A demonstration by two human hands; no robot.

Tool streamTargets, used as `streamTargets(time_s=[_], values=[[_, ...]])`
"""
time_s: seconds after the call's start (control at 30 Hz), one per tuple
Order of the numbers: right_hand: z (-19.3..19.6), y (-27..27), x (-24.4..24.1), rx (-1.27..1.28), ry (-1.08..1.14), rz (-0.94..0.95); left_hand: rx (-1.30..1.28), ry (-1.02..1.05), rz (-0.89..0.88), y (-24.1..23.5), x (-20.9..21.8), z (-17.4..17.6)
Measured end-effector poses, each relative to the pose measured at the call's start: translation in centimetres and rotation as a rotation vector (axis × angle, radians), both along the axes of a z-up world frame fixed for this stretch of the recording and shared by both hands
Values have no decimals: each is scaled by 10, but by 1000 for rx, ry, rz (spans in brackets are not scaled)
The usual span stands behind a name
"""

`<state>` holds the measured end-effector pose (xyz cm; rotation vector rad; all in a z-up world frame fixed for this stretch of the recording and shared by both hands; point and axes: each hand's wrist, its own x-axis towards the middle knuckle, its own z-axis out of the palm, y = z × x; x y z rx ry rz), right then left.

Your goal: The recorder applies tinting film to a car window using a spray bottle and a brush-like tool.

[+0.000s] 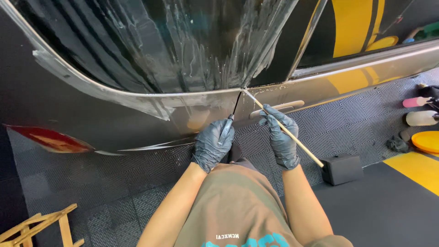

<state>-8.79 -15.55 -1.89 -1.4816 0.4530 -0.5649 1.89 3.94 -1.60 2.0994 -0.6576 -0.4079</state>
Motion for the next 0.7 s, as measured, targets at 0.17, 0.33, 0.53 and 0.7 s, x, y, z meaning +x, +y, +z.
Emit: streamTargets(time_s=[0.17,0.33,0.53,0.7], values=[[4,-8,3,25,-22,-46,-54,-13,29,0,-1,8],[10,-17,4,-58,9,-63,-3,-36,32,-5,-2,4],[0,-20,-3,21,-12,-31,-24,-8,47,-10,-8,-3],[14,-11,6,-110,21,17,-10,-18,19,-17,-9,-7]])
